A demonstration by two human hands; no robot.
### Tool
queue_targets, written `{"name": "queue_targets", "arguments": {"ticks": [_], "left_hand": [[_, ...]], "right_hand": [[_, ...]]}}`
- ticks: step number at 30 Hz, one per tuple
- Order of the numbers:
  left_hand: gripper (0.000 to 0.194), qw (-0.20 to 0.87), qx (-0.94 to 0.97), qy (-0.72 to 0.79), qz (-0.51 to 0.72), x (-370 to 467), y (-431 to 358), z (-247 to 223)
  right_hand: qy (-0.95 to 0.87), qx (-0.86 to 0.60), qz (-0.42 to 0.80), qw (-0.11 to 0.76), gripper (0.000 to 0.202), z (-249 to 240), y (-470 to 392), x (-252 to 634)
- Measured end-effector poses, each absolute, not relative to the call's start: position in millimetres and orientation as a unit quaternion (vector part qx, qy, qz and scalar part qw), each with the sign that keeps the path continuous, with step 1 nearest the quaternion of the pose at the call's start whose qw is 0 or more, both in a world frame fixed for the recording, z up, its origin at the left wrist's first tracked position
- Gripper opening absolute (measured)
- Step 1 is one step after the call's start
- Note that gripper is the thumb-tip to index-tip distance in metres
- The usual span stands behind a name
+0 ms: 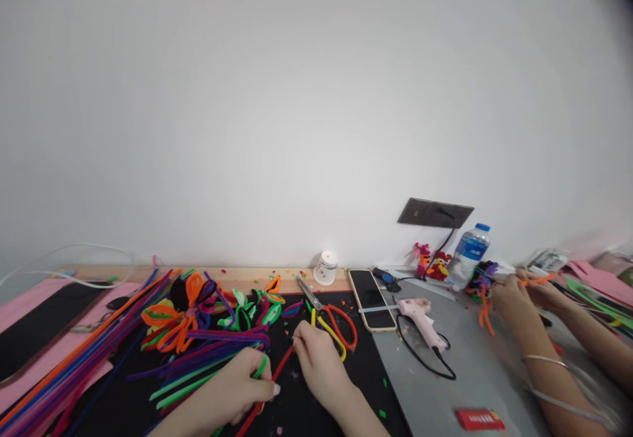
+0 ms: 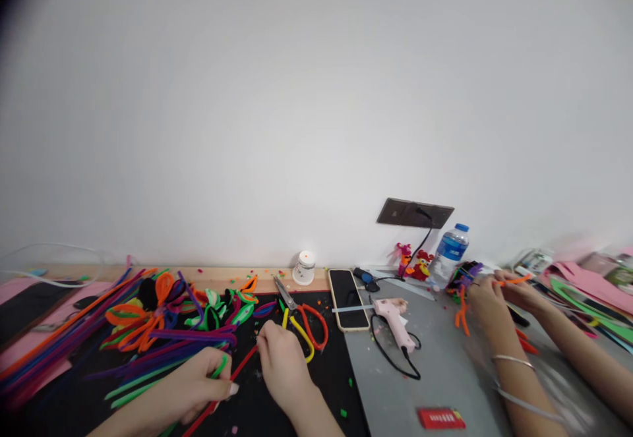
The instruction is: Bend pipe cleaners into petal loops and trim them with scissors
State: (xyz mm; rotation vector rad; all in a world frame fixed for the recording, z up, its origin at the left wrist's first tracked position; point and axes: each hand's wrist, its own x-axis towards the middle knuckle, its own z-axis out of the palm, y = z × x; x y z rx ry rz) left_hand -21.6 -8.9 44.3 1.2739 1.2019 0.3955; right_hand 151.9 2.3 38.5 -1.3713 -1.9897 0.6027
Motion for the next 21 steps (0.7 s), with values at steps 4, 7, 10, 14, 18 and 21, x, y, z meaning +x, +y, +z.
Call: {"name": "queue_targets", "arguments": {"ticks": [4,7,10,14,18,21], "left_hand": [[0.022,0.628,0.553,0.52,0.172,-24.1,-8.8,45.7],[0.023,0.632,0.557,0.512,0.167,-25.3,-8.5,47.5],[0.02,0.634,0.565,0.501,0.166,-26.3,-7.8,47.7],[0.017,0.608,0.589,0.509,0.159,-26.9,-8.4,46.4],[0.014,0.496,0.643,0.547,0.206,-21.6,-12.5,45.5],[0.015,0.449,0.664,0.562,0.205,-13.3,-14.6,40.5]], "right_hand": [[-0.702,-0.512,0.327,0.372,0.019,31.4,5.0,151.6],[-0.612,-0.489,0.478,0.396,0.022,27.8,6.0,149.4],[-0.52,-0.462,0.605,0.389,0.026,28.0,6.4,147.3],[-0.524,-0.467,0.609,0.369,0.027,32.8,7.3,148.0],[-0.677,-0.504,0.344,0.412,0.017,46.8,1.9,149.8],[-0.746,-0.463,0.234,0.419,0.008,59.1,-7.9,147.5]]}}
